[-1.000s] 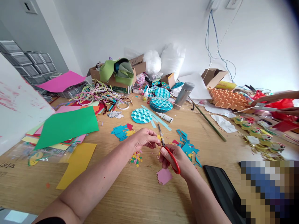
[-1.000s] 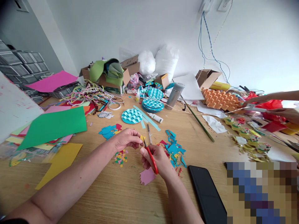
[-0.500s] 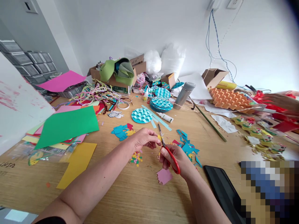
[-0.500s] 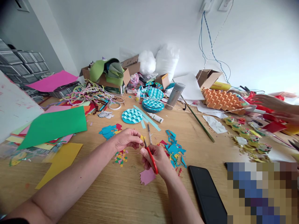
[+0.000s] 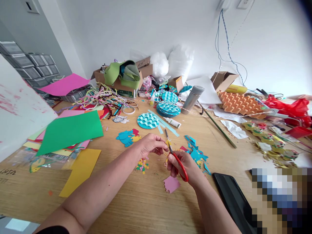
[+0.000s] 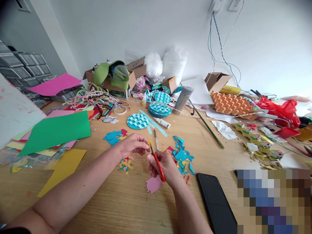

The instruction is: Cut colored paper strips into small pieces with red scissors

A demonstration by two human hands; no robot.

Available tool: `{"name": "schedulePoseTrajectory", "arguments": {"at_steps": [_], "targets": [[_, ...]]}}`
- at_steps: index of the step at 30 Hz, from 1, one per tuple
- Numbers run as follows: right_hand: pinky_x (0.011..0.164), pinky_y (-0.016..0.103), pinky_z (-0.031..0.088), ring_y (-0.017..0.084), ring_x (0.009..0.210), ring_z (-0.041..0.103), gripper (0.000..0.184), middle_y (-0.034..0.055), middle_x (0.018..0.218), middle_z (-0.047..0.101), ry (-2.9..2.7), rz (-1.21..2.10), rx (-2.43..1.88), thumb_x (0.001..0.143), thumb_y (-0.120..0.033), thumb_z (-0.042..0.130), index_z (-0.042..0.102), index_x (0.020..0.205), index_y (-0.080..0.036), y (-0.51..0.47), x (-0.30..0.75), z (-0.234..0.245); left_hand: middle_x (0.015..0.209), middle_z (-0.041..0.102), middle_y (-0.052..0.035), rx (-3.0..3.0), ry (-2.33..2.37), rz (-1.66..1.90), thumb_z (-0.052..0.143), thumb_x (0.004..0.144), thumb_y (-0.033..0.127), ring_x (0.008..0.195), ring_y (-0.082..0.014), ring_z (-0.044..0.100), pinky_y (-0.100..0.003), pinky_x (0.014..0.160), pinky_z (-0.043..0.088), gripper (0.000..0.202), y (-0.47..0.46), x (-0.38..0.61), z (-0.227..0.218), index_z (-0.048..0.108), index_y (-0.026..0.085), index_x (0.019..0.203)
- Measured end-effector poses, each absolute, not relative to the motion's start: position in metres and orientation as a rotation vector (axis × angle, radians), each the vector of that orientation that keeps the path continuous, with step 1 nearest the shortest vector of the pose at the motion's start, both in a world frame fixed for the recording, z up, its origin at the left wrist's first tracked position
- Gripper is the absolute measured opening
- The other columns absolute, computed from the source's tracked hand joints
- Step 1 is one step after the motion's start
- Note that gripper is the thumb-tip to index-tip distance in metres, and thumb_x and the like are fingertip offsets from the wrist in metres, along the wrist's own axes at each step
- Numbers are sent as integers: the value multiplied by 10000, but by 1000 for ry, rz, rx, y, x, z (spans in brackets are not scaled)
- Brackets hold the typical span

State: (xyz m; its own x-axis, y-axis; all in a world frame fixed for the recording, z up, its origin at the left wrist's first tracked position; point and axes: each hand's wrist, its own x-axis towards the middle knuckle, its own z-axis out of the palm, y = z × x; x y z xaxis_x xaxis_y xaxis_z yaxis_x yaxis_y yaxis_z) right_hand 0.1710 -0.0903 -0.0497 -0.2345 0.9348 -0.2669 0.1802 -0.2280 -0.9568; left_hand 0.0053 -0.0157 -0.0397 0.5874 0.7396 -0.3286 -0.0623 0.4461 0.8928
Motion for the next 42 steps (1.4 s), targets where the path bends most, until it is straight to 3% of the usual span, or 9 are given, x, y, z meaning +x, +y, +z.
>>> {"name": "schedulePoseTrajectory", "arguments": {"at_steps": [42], "targets": [[336, 174, 390, 93, 341, 533, 485, -10, 480, 591, -1362, 1516, -1419, 672, -605, 686, 551, 588, -146, -92, 168, -47, 618, 658, -27, 993, 828, 587, 754, 528, 209, 487, -78, 538, -253, 566, 412, 199, -16, 6, -38, 624, 119, 649]]}}
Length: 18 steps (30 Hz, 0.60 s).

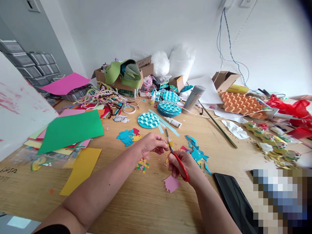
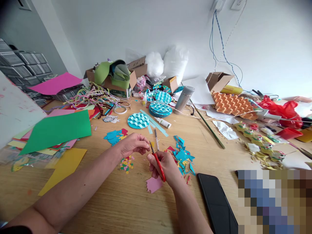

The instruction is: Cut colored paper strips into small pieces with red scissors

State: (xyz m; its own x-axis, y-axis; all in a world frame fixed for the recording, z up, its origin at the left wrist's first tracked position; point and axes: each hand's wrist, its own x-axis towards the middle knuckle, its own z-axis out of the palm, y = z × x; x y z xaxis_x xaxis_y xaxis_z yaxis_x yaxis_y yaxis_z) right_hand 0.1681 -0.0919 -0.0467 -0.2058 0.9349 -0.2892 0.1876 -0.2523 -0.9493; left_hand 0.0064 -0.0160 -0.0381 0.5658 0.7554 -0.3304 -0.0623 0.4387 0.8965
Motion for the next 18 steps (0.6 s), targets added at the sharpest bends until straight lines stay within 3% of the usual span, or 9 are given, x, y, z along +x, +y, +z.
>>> {"name": "schedulePoseTrajectory", "arguments": {"at_steps": [18], "targets": [[320, 176, 326, 102, 340, 525, 471, -15, 447, 565, -1416, 1491, -1490, 696, -599, 659, 530, 573, -163, -92, 167, -44, 624, 652, -30, 1059, 819, 565, 689, 553, 209, 510, -87, 542, -241, 544, 408, 130, -13, 5, -39, 630, 120, 626]]}}
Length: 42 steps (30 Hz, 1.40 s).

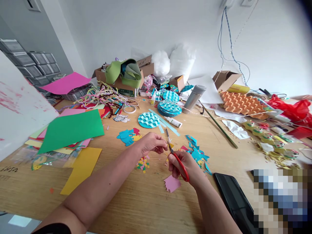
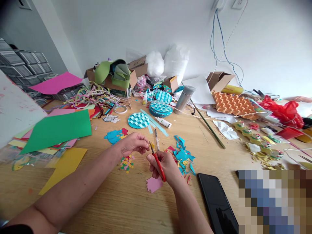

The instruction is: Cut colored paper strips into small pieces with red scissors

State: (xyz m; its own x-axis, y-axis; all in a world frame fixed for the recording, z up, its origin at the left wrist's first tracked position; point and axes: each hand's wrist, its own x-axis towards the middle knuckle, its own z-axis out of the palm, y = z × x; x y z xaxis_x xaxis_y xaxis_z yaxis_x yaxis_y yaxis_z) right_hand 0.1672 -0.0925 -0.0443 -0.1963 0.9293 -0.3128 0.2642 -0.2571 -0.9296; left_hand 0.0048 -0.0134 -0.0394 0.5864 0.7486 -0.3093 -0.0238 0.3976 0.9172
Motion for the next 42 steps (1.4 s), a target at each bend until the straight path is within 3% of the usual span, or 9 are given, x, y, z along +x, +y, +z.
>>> {"name": "schedulePoseTrajectory", "arguments": {"at_steps": [17, 33, 42], "targets": [[374, 192, 378, 110, 384, 555, 470, 2, 483, 601, -1424, 1469, -1463, 701, -610, 649, 568, 607, -156, -92, 168, -47, 637, 654, -31, 1074, 832, 552, 703, 536, 226, 523, -87, 533, -256, 572, 410, 163, -15, 7, -38, 630, 122, 639], [321, 181, 333, 101, 321, 517, 466, -18, 430, 567, -1371, 1503, -1480, 689, -592, 668, 541, 566, -160, -92, 167, -46, 644, 658, -35, 1065, 857, 582, 700, 547, 219, 517, -88, 539, -246, 549, 407, 150, -15, 6, -38, 624, 127, 636], [394, 196, 378, 118, 385, 560, 451, -19, 443, 567, -1401, 1480, -1476, 690, -592, 659, 532, 617, -166, -90, 167, -43, 632, 660, -29, 1075, 843, 561, 708, 552, 207, 522, -90, 556, -235, 545, 418, 141, -14, 5, -39, 624, 128, 634]]}}
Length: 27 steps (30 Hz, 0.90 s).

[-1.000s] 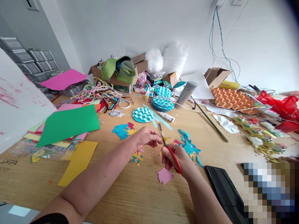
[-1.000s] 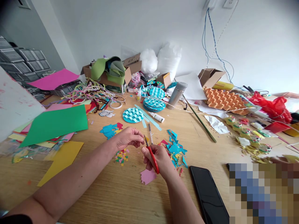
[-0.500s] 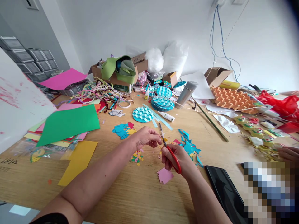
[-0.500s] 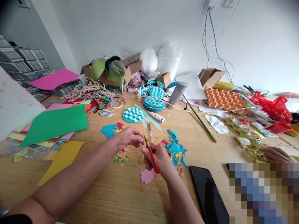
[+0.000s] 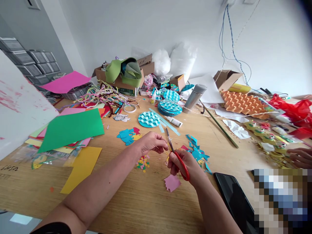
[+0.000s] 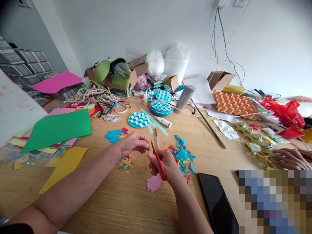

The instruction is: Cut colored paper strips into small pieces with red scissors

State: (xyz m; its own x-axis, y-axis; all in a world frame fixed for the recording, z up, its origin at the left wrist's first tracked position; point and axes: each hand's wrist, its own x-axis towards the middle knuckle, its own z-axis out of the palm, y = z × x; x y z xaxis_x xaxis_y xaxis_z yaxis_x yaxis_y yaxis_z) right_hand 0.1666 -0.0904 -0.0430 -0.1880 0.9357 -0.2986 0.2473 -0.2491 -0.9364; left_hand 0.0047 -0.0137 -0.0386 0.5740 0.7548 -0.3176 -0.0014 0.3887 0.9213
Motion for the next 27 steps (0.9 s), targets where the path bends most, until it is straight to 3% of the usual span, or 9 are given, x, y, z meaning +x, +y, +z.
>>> {"name": "schedulePoseTrajectory", "arguments": {"at_steps": [10, 27], "targets": [[422, 197, 370, 115, 420, 566, 430, 0, 465, 591, -1506, 1485, -1438, 737, -558, 632, 591, 639, -141, -92, 169, -42, 620, 658, -29, 1091, 800, 515, 710, 537, 179, 499, -89, 557, -242, 541, 424, 139, -14, 3, -34, 619, 122, 625], [356, 167, 338, 101, 367, 533, 437, -10, 437, 568, -1477, 1501, -1449, 708, -559, 666, 546, 604, -151, -92, 169, -43, 619, 662, -32, 1083, 835, 539, 711, 539, 171, 501, -90, 562, -239, 543, 422, 154, -13, 3, -33, 613, 122, 648]]}}
